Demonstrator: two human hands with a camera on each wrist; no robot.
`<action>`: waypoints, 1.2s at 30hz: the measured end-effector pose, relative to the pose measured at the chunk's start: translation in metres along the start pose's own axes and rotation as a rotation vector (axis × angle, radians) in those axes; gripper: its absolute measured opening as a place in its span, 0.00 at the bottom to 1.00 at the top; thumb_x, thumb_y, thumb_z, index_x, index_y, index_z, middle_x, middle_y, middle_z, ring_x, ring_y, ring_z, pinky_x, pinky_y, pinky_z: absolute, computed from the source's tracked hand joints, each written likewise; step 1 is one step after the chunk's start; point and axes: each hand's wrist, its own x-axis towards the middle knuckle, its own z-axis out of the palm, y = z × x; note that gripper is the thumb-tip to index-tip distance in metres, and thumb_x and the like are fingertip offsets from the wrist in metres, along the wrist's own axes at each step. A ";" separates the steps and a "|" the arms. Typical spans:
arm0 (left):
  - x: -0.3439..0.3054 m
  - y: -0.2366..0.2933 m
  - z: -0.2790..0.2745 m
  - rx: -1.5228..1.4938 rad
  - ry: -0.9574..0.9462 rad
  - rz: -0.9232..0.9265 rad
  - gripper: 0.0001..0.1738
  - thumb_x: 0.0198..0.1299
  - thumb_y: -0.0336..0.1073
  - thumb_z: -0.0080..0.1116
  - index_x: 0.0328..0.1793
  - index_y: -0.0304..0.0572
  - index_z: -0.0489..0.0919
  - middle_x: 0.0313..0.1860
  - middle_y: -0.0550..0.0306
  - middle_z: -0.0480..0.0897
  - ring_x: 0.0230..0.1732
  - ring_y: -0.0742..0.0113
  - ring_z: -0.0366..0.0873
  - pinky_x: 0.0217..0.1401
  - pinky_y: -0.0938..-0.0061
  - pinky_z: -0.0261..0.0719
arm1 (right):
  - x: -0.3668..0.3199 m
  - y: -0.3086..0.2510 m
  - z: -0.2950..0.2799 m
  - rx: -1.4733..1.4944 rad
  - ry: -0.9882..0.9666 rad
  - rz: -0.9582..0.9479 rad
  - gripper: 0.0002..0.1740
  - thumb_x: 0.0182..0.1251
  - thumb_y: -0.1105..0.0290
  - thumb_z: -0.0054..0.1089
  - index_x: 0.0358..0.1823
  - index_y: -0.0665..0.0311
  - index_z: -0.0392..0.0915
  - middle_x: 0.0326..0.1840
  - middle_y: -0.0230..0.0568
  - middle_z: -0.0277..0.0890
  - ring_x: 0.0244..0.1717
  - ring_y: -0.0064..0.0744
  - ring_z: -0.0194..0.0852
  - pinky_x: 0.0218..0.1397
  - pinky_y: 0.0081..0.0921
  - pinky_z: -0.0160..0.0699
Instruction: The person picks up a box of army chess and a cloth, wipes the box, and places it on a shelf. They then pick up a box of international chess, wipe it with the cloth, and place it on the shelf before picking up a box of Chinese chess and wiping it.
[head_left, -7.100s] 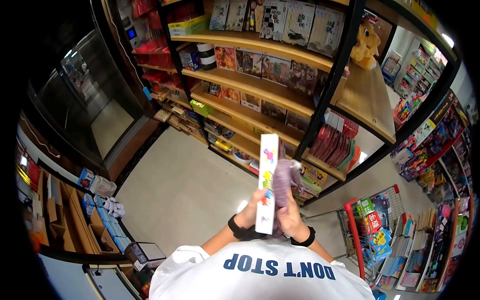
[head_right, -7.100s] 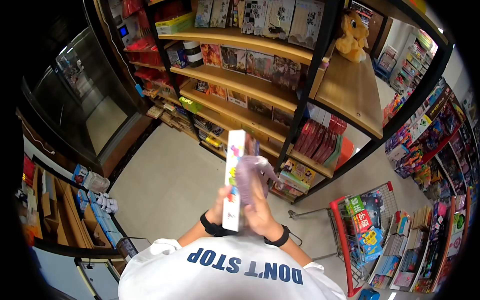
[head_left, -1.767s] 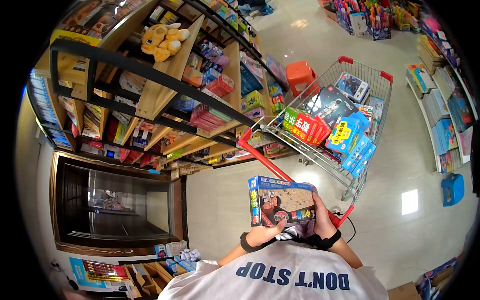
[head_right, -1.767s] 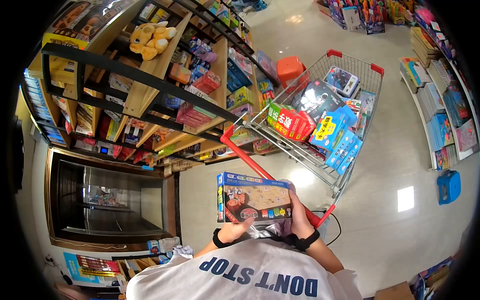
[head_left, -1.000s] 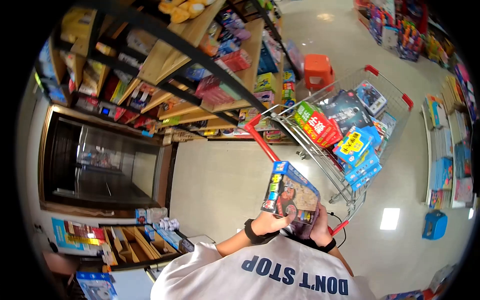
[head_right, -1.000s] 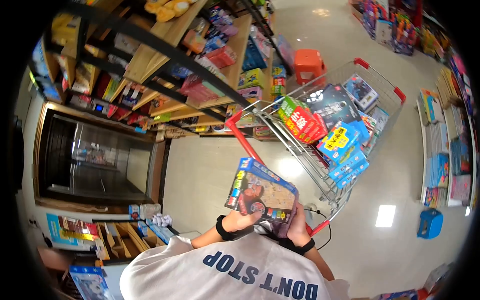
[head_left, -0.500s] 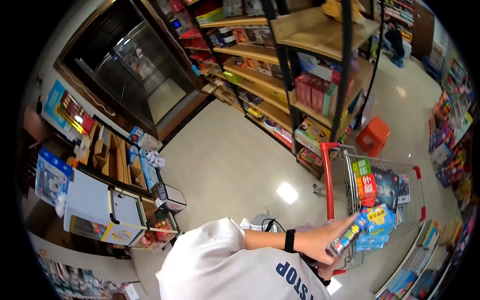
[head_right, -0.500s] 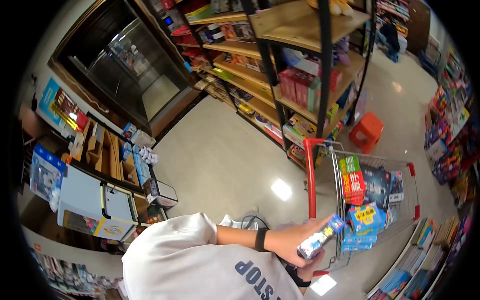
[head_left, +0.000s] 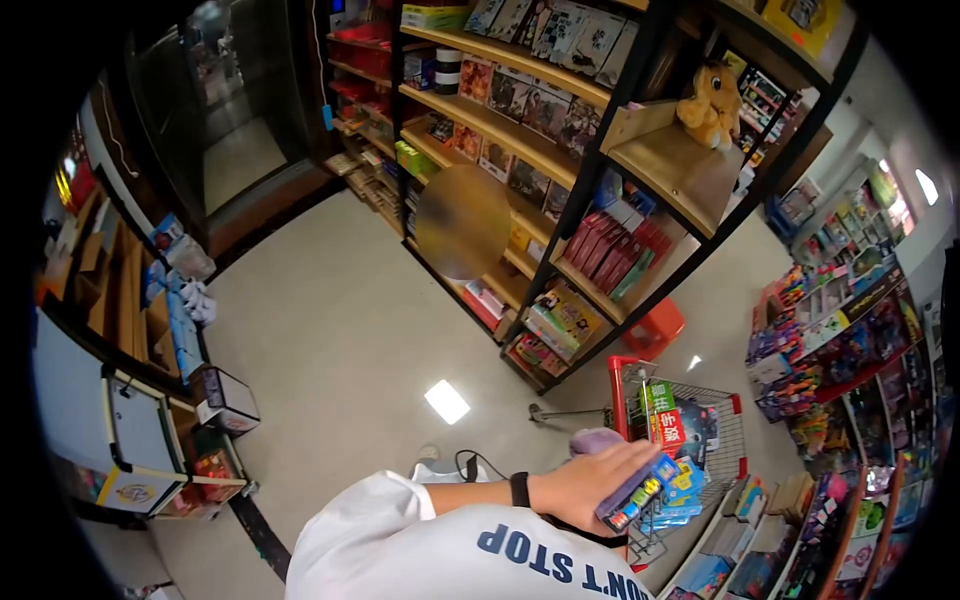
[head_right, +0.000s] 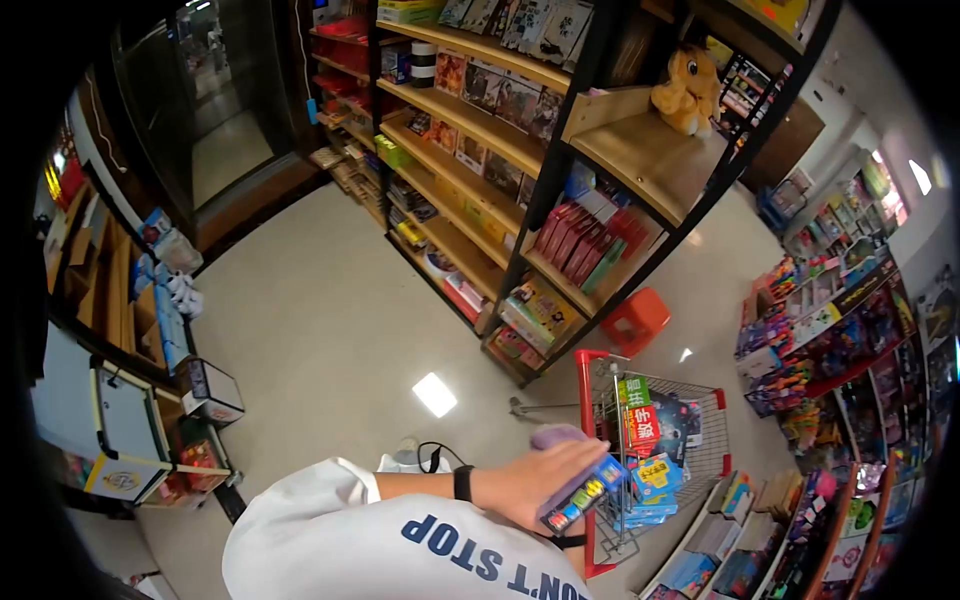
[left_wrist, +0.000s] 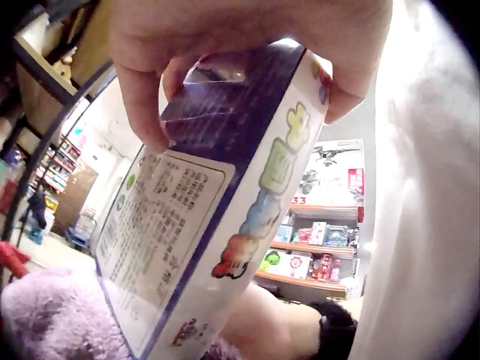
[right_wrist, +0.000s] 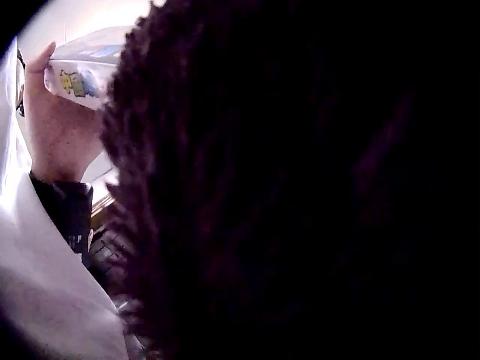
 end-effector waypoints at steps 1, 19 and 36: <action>-0.007 0.001 -0.017 0.040 0.010 -0.048 0.64 0.34 0.51 0.71 0.73 0.30 0.45 0.71 0.35 0.53 0.70 0.41 0.54 0.70 0.57 0.56 | 0.005 0.001 0.017 -0.015 -0.016 0.019 0.34 0.69 0.42 0.31 0.59 0.65 0.65 0.55 0.46 0.71 0.55 0.42 0.72 0.59 0.39 0.70; -0.199 -0.075 -0.231 -0.523 0.963 -0.450 0.21 0.55 0.35 0.58 0.54 0.33 0.71 0.49 0.55 0.77 0.49 0.67 0.75 0.53 0.73 0.72 | 0.092 0.080 0.261 0.160 -0.423 0.467 0.29 0.73 0.49 0.35 0.63 0.64 0.63 0.62 0.46 0.69 0.59 0.41 0.69 0.63 0.37 0.67; -0.241 -0.111 -0.300 -0.487 1.577 -0.550 0.33 0.59 0.55 0.46 0.64 0.41 0.65 0.58 0.54 0.73 0.59 0.61 0.71 0.61 0.64 0.68 | 0.144 0.104 0.329 0.111 -0.842 0.619 0.31 0.66 0.64 0.53 0.67 0.67 0.56 0.64 0.45 0.63 0.63 0.34 0.63 0.67 0.31 0.61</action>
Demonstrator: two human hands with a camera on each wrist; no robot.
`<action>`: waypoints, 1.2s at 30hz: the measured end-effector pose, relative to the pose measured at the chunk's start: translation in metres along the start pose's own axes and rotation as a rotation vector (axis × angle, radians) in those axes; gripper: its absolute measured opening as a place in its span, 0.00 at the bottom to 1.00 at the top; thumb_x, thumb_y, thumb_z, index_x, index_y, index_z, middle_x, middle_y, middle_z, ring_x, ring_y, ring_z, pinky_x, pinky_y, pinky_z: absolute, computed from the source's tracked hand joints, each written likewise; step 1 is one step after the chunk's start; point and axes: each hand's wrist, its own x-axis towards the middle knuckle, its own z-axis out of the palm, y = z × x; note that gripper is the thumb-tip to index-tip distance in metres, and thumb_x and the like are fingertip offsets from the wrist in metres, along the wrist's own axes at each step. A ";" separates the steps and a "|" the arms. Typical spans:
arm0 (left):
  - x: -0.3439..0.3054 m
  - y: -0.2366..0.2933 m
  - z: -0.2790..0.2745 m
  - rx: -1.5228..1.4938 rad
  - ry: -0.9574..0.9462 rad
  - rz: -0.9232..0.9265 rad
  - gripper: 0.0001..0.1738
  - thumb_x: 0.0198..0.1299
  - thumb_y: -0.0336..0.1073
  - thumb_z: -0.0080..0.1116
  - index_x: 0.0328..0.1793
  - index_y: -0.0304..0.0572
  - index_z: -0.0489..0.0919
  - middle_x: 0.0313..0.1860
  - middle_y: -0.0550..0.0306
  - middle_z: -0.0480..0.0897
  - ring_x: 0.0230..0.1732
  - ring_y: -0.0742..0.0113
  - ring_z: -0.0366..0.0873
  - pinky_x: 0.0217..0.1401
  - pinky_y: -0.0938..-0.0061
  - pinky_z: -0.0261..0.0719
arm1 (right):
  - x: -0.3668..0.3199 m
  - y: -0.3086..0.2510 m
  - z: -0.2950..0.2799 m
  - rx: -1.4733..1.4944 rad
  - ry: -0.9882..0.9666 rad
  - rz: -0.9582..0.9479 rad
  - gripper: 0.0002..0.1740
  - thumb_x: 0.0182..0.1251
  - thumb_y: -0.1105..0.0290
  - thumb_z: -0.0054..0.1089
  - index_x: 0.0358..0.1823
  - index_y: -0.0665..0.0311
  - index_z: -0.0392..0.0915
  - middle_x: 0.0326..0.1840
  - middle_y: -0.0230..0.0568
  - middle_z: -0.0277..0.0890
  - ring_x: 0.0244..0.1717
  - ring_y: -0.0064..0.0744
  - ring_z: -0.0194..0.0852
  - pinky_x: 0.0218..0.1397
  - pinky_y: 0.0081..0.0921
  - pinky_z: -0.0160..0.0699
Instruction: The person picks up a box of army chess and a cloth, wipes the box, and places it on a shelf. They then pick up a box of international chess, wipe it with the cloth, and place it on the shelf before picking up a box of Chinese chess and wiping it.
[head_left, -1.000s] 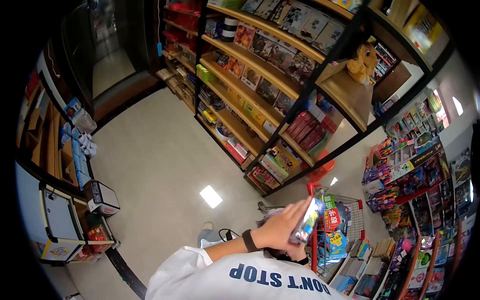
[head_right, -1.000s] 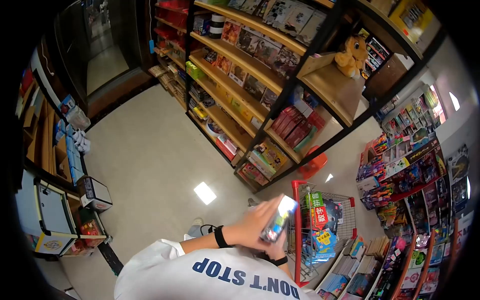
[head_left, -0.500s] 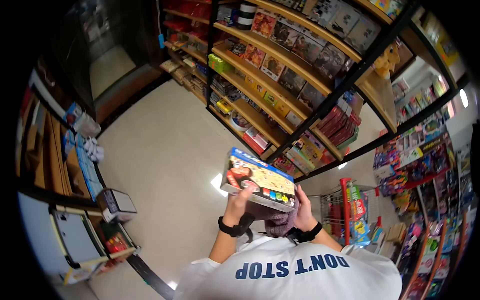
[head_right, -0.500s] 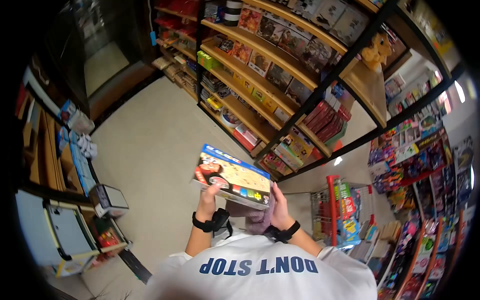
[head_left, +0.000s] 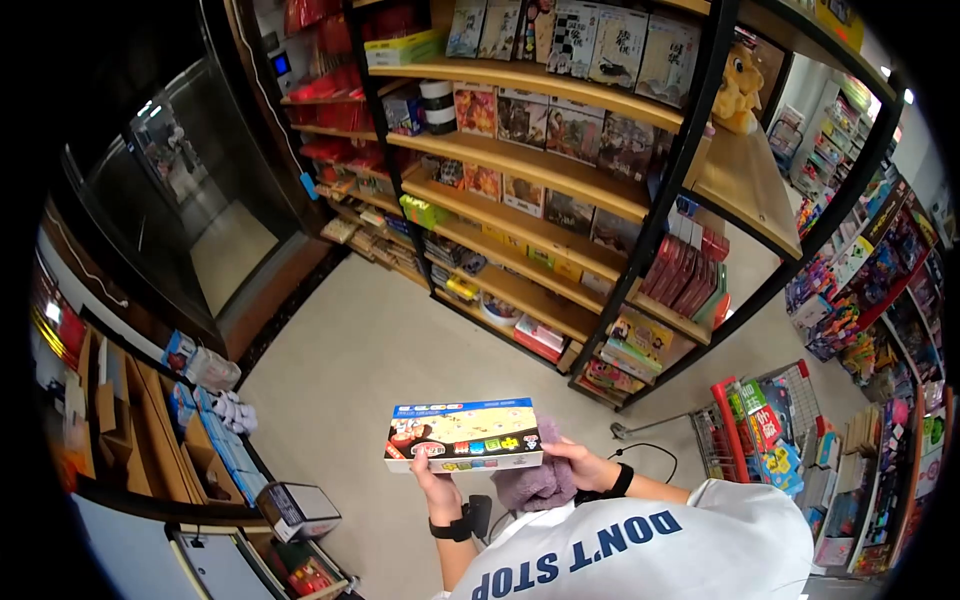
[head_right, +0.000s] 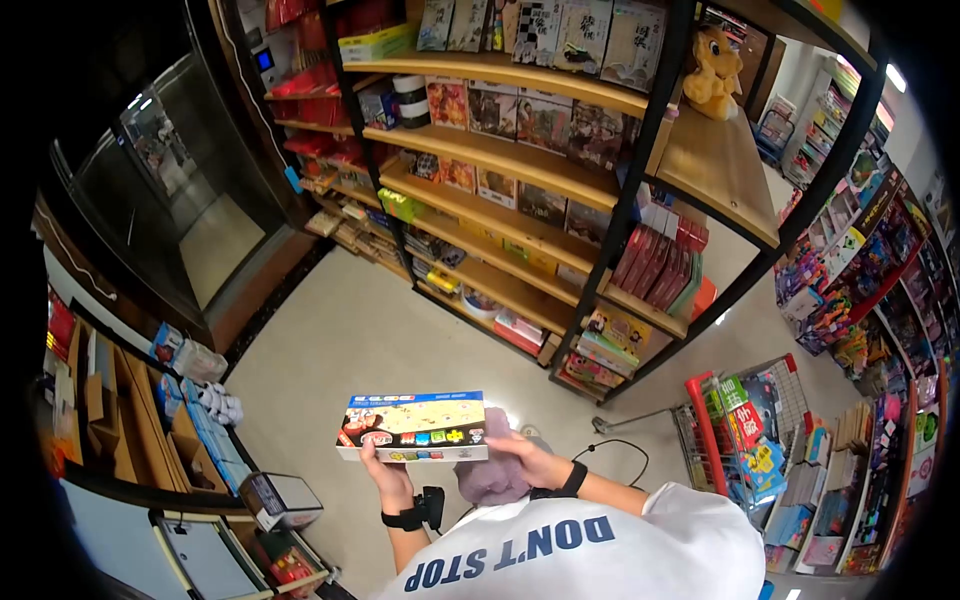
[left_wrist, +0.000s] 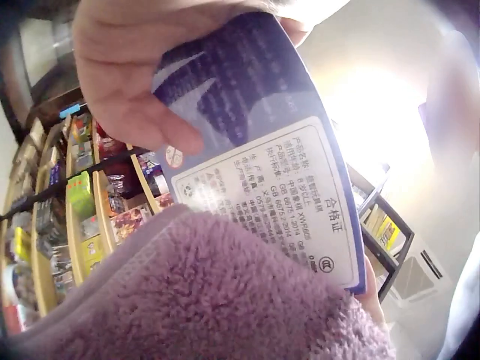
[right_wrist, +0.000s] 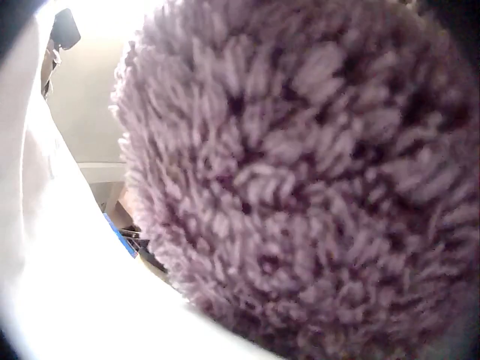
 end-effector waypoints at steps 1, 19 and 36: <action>0.006 -0.001 0.009 0.006 -0.004 0.021 0.34 0.58 0.55 0.46 0.65 0.42 0.65 0.59 0.54 0.73 0.60 0.61 0.71 0.61 0.63 0.68 | 0.007 -0.011 -0.004 -0.003 -0.034 -0.019 0.32 0.65 0.64 0.54 0.67 0.66 0.55 0.64 0.45 0.63 0.63 0.35 0.63 0.67 0.32 0.60; 0.136 0.004 0.170 -0.006 -0.406 -0.134 0.24 0.59 0.36 0.56 0.60 0.39 0.65 0.48 0.50 0.79 0.42 0.61 0.82 0.42 0.67 0.84 | 0.081 -0.205 -0.036 -0.241 0.069 -0.428 0.45 0.39 0.70 0.63 0.65 0.67 0.58 0.58 0.41 0.68 0.58 0.34 0.66 0.63 0.29 0.62; 0.287 0.066 0.112 -0.008 -0.503 -0.244 0.28 0.57 0.30 0.57 0.63 0.43 0.63 0.53 0.54 0.75 0.47 0.64 0.77 0.41 0.69 0.83 | 0.220 -0.154 0.026 0.073 0.113 -0.612 0.38 0.51 0.74 0.59 0.66 0.68 0.56 0.59 0.45 0.67 0.58 0.35 0.67 0.63 0.30 0.64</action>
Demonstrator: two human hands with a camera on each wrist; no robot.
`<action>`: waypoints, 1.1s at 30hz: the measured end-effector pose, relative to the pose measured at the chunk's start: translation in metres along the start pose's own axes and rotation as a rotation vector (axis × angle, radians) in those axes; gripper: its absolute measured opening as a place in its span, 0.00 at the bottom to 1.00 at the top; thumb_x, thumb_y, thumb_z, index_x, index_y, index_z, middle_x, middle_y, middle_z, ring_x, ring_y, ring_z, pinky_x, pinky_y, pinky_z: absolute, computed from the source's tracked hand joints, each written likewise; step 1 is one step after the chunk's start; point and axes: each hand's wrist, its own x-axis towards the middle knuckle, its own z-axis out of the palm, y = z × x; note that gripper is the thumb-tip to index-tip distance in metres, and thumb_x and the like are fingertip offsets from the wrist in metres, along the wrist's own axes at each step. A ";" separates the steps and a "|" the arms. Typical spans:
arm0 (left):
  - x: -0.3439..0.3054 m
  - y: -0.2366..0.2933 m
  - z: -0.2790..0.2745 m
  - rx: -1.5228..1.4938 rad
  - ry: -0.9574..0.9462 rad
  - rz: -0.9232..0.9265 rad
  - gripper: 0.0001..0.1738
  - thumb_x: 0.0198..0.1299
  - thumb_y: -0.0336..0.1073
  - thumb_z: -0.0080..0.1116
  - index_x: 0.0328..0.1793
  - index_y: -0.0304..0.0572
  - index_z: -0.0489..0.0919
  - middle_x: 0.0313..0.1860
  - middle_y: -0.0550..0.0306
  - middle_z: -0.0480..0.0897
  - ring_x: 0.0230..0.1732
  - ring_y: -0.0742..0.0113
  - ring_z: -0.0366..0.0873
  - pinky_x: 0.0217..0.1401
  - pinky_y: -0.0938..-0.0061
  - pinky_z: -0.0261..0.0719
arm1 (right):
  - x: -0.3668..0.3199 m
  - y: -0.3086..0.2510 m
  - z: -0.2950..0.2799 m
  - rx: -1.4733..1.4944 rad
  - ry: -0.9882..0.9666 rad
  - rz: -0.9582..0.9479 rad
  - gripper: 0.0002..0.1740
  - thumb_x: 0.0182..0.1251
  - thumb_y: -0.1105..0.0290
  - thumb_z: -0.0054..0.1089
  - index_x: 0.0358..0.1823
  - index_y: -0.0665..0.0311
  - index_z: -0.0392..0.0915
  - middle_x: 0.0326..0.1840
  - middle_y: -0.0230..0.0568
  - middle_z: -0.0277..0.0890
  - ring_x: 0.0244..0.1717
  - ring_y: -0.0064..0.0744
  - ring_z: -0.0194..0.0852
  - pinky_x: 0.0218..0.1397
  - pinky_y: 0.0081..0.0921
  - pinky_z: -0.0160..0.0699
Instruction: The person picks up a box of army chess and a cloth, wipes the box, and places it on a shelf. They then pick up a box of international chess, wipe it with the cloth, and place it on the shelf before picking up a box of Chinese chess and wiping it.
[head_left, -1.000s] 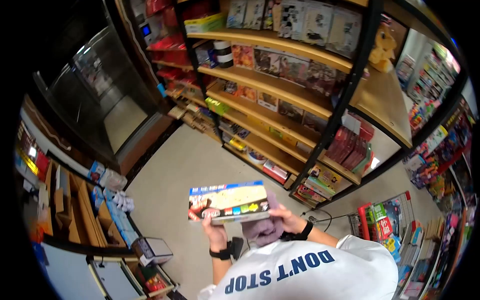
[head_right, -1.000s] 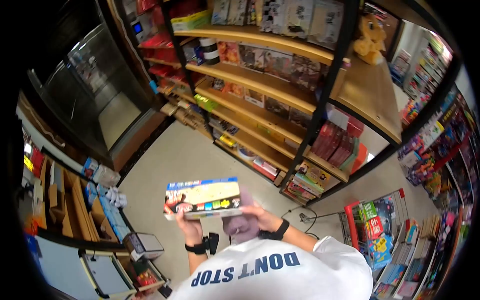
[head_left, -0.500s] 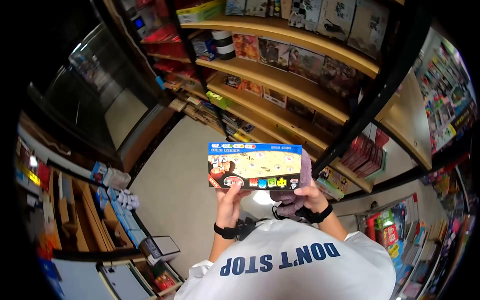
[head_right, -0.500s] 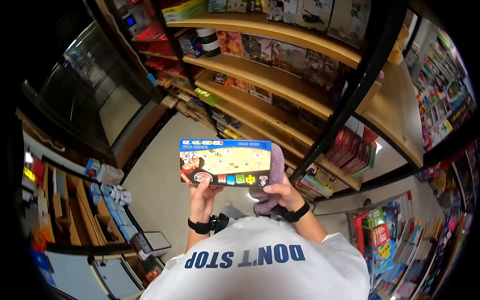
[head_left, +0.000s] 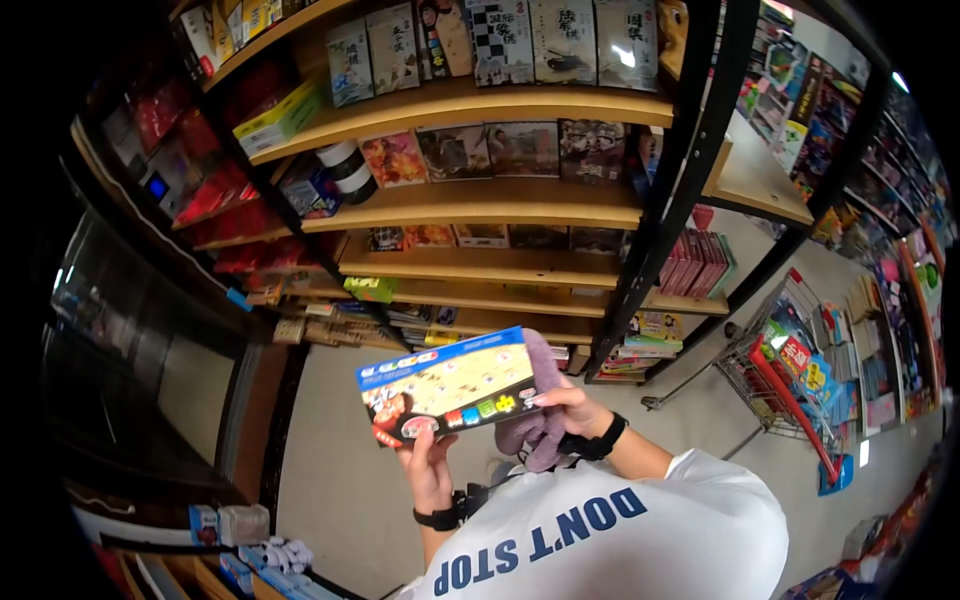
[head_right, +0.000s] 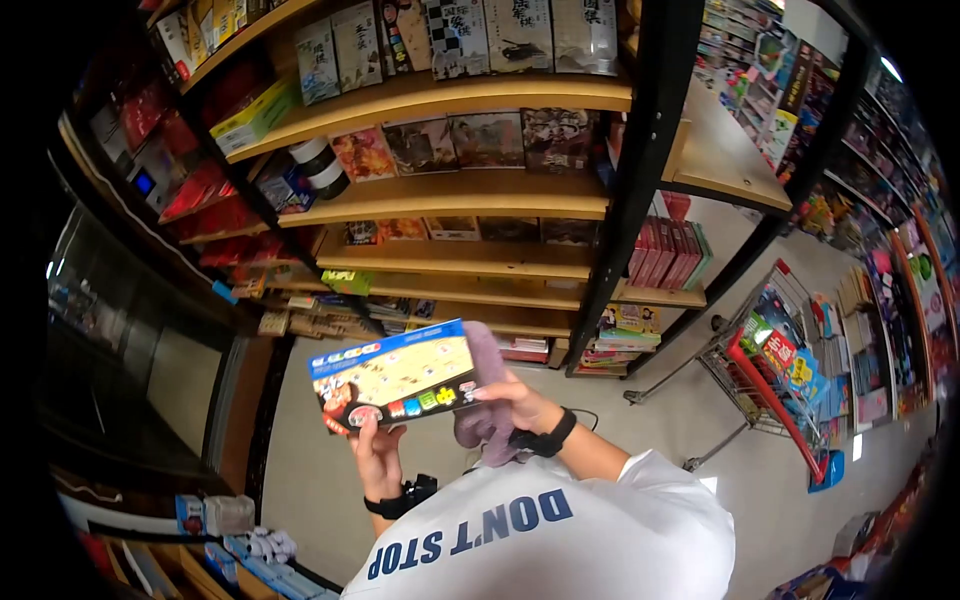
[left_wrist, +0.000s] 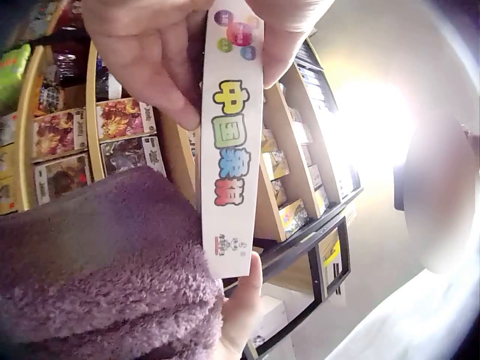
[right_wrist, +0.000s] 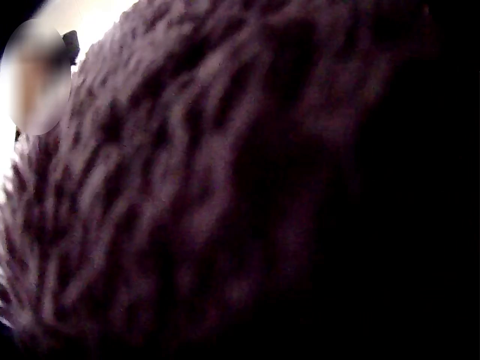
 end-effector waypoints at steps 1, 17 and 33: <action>0.003 0.004 -0.014 0.001 -0.013 -0.007 0.28 0.57 0.30 0.57 0.63 0.43 0.62 0.53 0.54 0.74 0.47 0.63 0.78 0.41 0.68 0.83 | 0.006 0.008 0.004 -0.020 -0.003 0.010 0.38 0.51 0.74 0.58 0.66 0.68 0.56 0.59 0.45 0.67 0.59 0.35 0.66 0.63 0.30 0.64; 0.016 0.039 -0.074 -0.012 -0.010 0.035 0.27 0.56 0.32 0.56 0.62 0.41 0.62 0.51 0.52 0.75 0.45 0.63 0.79 0.39 0.69 0.83 | 0.025 0.065 0.039 -0.131 0.000 0.068 0.36 0.54 0.69 0.59 0.65 0.68 0.58 0.58 0.42 0.69 0.57 0.31 0.67 0.60 0.27 0.64; 0.006 0.040 -0.025 0.017 0.053 0.040 0.23 0.57 0.33 0.55 0.58 0.40 0.65 0.48 0.54 0.76 0.43 0.66 0.79 0.37 0.71 0.83 | 0.024 0.012 0.052 -0.292 -0.001 0.012 0.38 0.53 0.67 0.63 0.65 0.69 0.57 0.57 0.44 0.67 0.56 0.32 0.67 0.59 0.28 0.66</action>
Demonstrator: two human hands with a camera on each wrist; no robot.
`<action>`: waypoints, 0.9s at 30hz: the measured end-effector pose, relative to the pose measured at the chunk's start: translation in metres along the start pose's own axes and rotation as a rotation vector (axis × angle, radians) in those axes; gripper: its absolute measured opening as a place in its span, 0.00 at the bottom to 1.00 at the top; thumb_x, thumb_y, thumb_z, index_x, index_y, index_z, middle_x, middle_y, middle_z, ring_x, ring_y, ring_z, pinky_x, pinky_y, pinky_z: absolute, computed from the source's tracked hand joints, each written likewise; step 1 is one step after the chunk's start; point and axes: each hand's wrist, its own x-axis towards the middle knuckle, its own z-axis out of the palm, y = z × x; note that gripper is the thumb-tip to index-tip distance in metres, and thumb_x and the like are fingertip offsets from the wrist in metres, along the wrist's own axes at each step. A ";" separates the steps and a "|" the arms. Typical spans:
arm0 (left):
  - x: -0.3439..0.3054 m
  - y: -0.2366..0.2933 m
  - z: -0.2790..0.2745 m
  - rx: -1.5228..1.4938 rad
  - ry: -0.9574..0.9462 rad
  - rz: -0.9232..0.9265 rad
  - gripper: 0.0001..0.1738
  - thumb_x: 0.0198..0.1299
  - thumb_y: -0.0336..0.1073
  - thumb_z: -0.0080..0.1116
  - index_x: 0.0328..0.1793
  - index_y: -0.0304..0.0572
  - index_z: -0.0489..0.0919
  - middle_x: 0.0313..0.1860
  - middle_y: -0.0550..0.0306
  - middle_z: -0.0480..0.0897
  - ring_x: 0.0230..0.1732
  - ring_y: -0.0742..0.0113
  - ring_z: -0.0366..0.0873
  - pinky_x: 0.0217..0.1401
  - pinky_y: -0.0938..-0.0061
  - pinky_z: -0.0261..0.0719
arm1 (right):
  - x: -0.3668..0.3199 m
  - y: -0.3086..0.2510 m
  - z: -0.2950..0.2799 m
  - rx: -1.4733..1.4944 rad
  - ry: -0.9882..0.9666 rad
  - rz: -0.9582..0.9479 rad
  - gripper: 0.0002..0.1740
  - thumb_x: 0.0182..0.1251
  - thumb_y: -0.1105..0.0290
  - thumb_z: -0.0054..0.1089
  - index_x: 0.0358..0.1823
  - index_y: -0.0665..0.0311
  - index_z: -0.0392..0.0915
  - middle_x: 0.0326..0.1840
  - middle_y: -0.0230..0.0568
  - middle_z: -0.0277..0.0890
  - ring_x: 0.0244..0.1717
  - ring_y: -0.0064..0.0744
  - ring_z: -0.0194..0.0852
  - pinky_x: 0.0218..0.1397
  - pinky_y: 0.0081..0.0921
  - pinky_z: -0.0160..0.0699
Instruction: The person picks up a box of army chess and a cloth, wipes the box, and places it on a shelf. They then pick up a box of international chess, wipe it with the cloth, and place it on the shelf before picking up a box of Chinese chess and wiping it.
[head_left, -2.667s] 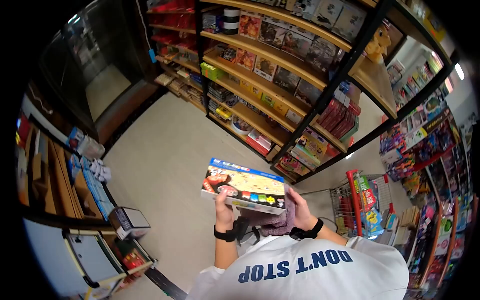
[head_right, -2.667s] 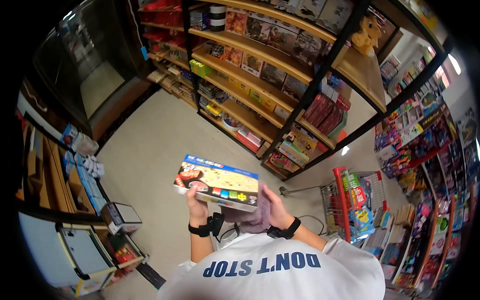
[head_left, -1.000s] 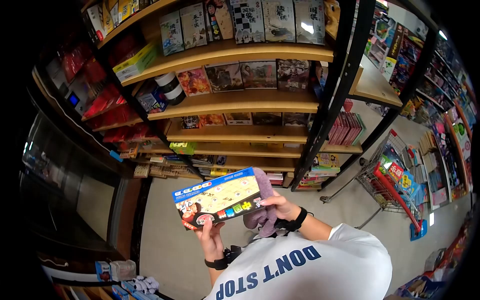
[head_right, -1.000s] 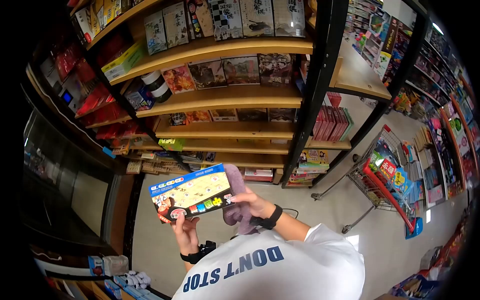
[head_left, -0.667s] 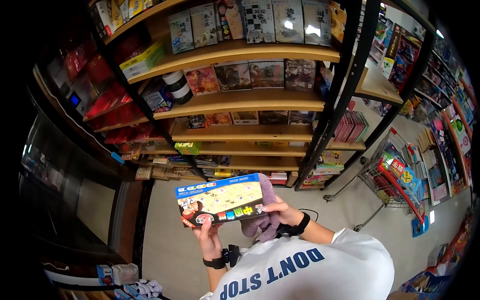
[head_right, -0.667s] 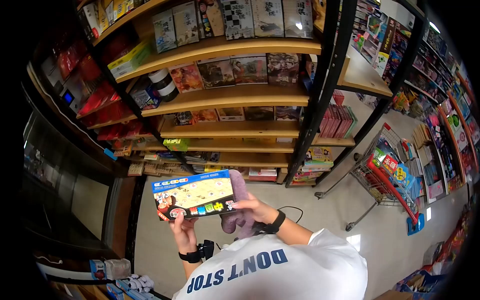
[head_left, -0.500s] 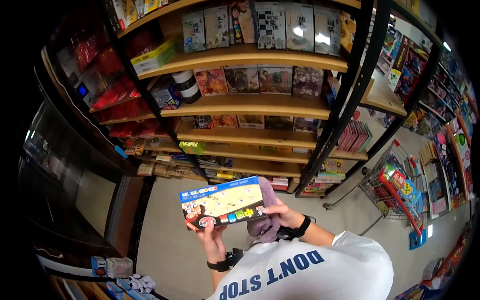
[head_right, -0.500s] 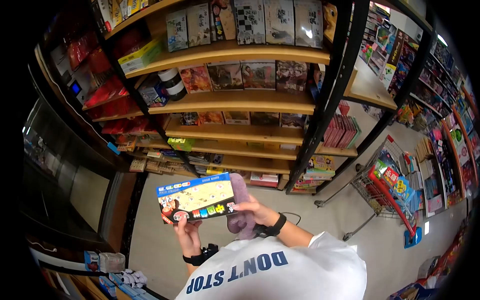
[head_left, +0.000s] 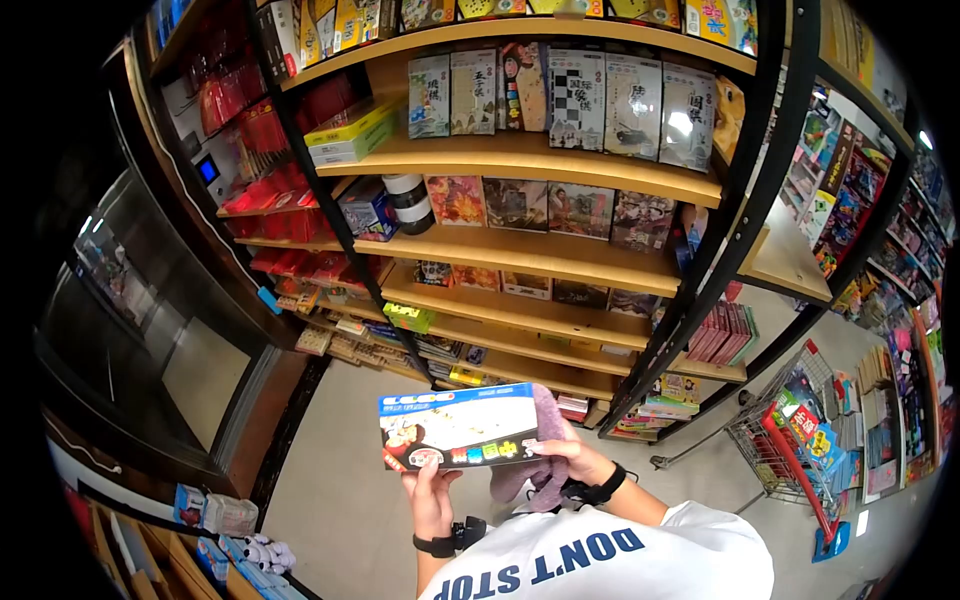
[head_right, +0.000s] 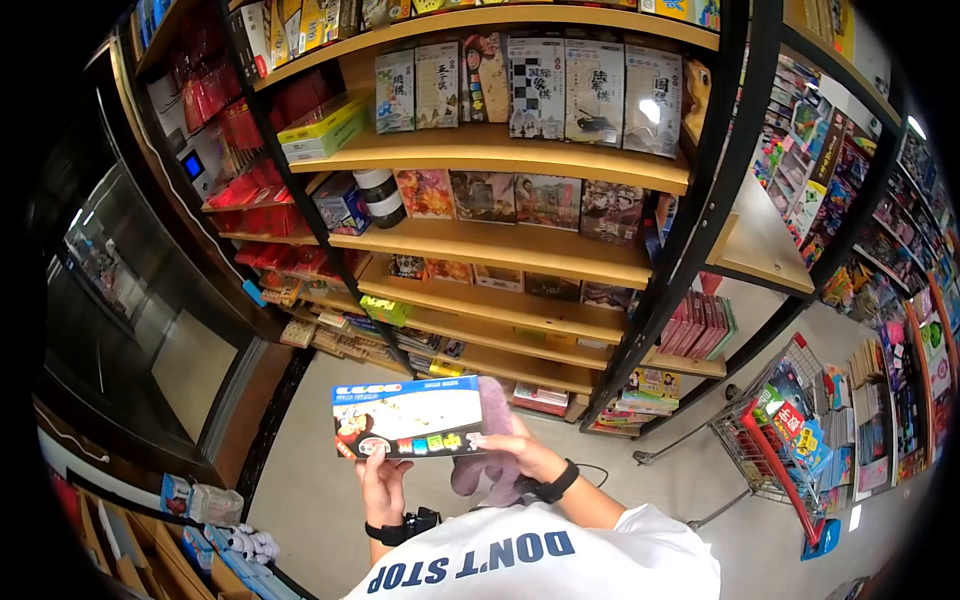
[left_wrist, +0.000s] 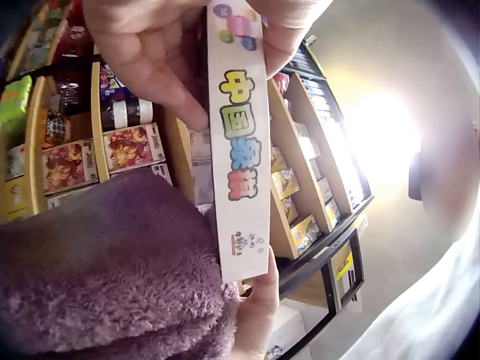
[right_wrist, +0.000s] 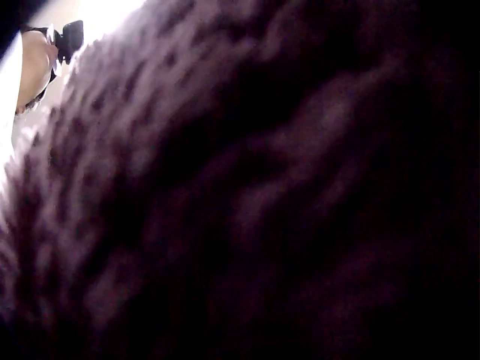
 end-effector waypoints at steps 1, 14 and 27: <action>0.003 -0.001 0.004 -0.004 -0.026 -0.004 0.22 0.57 0.33 0.55 0.58 0.40 0.66 0.48 0.54 0.76 0.43 0.65 0.79 0.38 0.71 0.83 | -0.003 -0.008 -0.001 -0.021 0.001 0.006 0.39 0.53 0.67 0.63 0.65 0.69 0.57 0.57 0.44 0.67 0.56 0.32 0.67 0.60 0.28 0.65; 0.057 0.018 0.068 0.015 -0.331 0.046 0.24 0.59 0.35 0.56 0.60 0.36 0.66 0.49 0.50 0.78 0.45 0.63 0.79 0.44 0.67 0.81 | 0.001 -0.051 -0.011 -0.102 0.267 -0.359 0.27 0.56 0.67 0.60 0.55 0.73 0.68 0.49 0.41 0.74 0.47 0.26 0.73 0.53 0.24 0.70; 0.084 0.075 0.047 -0.033 -0.209 0.179 0.22 0.55 0.27 0.61 0.56 0.35 0.70 0.47 0.51 0.79 0.43 0.62 0.80 0.45 0.69 0.79 | 0.084 -0.040 0.026 -0.177 0.107 -0.355 0.33 0.54 0.61 0.65 0.58 0.72 0.65 0.50 0.40 0.72 0.48 0.26 0.71 0.54 0.24 0.69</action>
